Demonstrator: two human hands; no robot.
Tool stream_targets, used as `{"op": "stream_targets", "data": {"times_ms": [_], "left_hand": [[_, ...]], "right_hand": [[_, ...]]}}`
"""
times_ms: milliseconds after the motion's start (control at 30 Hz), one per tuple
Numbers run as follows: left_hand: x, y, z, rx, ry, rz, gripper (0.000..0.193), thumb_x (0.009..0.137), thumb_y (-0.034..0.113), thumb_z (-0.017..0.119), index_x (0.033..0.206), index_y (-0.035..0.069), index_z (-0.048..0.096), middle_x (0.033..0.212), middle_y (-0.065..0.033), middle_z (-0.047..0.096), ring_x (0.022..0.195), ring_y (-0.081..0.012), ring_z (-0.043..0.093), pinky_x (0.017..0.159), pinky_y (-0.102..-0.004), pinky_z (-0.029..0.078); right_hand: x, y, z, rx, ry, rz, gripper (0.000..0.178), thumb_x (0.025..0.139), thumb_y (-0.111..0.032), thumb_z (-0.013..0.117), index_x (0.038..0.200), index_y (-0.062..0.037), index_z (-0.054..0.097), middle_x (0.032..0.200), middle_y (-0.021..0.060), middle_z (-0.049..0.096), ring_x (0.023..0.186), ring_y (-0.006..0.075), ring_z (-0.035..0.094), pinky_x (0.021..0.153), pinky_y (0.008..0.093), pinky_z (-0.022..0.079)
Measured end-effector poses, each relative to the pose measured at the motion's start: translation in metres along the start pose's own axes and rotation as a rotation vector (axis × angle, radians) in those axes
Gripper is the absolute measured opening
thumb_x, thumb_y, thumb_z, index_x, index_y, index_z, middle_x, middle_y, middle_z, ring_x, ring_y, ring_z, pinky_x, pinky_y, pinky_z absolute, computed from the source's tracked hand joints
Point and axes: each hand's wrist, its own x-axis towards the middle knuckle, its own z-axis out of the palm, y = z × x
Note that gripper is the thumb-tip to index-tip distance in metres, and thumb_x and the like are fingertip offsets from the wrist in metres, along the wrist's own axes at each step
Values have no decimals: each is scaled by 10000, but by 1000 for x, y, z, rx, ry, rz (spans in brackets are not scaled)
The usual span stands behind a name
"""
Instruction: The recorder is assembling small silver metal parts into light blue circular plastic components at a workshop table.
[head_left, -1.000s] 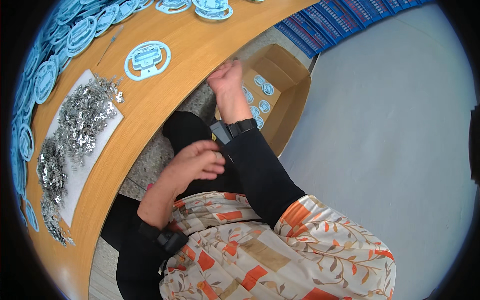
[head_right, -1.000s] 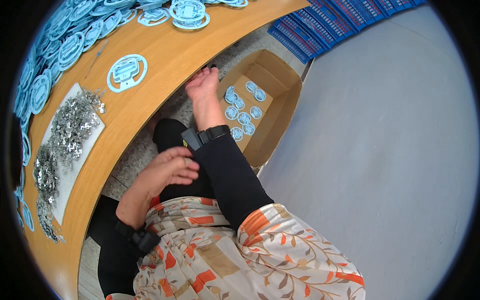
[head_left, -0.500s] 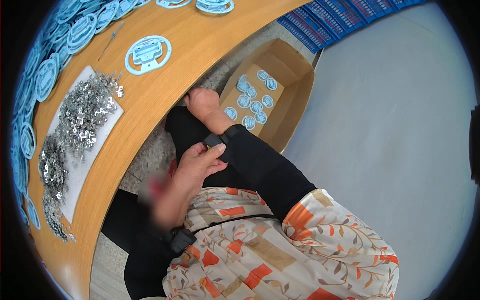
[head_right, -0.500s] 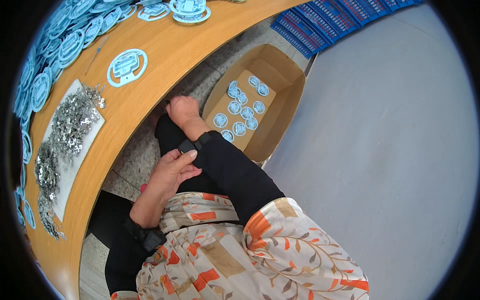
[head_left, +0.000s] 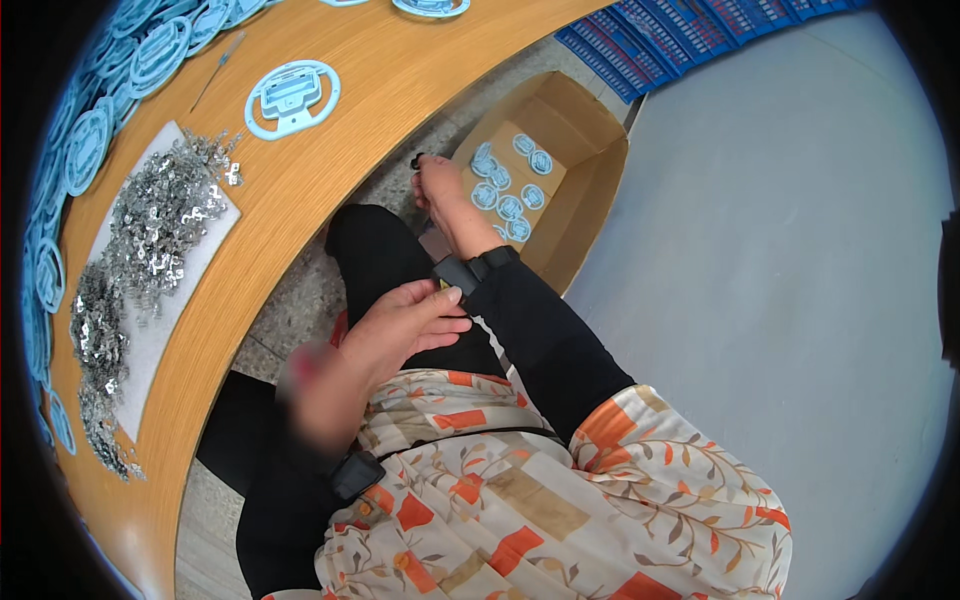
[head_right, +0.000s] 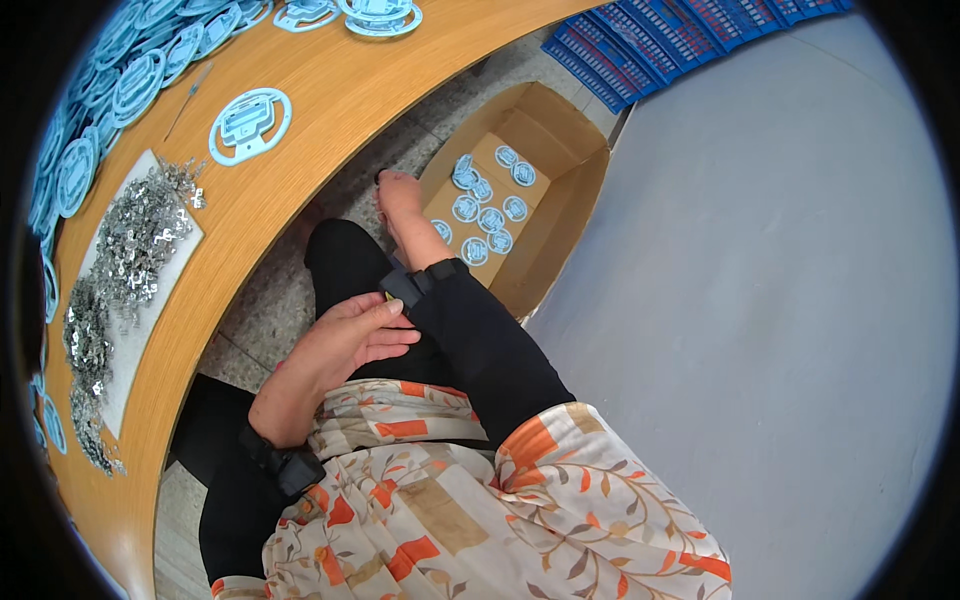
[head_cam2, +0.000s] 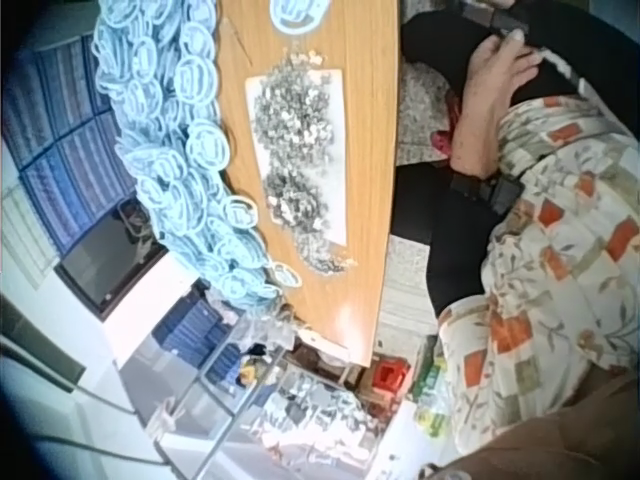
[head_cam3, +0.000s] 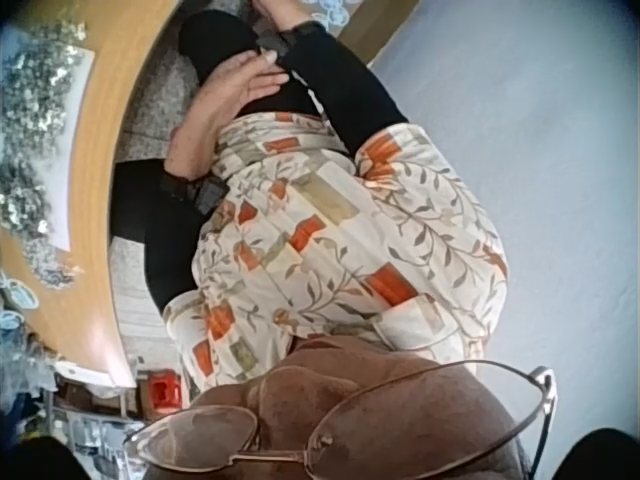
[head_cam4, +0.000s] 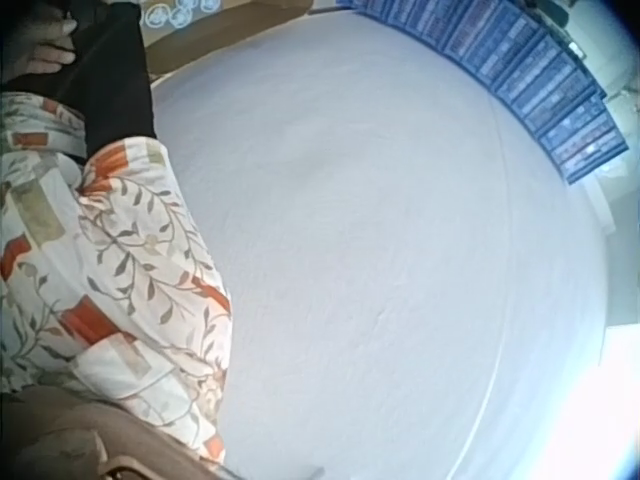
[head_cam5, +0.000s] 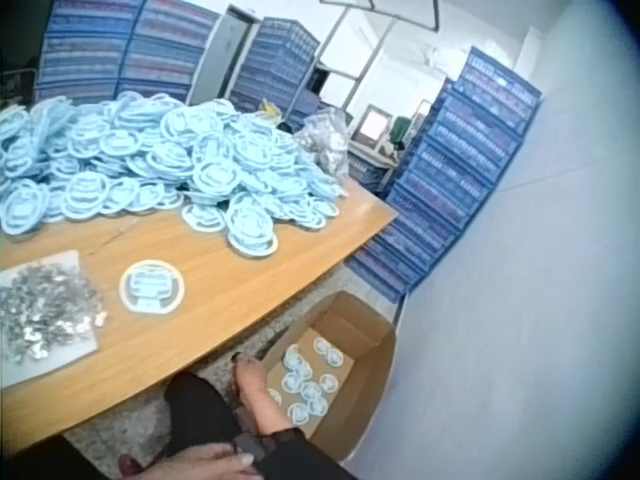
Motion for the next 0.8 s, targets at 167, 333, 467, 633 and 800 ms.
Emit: {"op": "stream_targets", "data": {"times_ms": [167,333,467,633,800], "left_hand": [[-5,7,9,145,-89,8,316,950,218,637,1178,29,528,1107,-114,628,1029,-214,659,891,-329,545],[-11,6,4,263,-68,-5,325,942,180,603,1218,21,539,1115,-105,648,1018,-178,655,873,-304,533],[-16,3,-1,400,-60,10,332,942,180,585,1228,12,575,1093,-83,669,970,-147,651,829,-280,524],[-26,4,-12,443,-15,67,311,951,204,595,1204,23,605,1058,-69,676,936,-127,641,808,-267,517],[-53,10,-32,478,110,183,253,951,178,609,1151,25,637,991,-48,676,907,-103,625,810,-249,498]], "right_hand": [[-20,-26,-8,626,-101,343,213,986,-287,438,867,-130,520,630,11,527,535,176,489,507,349,434],[-31,-30,-3,1016,-271,532,359,1014,-377,372,803,-120,507,637,15,512,520,173,459,499,352,407],[-21,-26,-8,1143,-257,545,388,1020,-398,352,784,-123,491,627,6,503,525,169,446,519,336,394],[-10,-30,-15,1246,-49,501,428,1013,-357,340,662,-125,422,586,10,499,502,180,446,522,355,404],[-29,-39,-17,1179,-21,456,395,1000,-332,347,668,-132,426,584,13,492,504,177,439,522,354,392]]}}
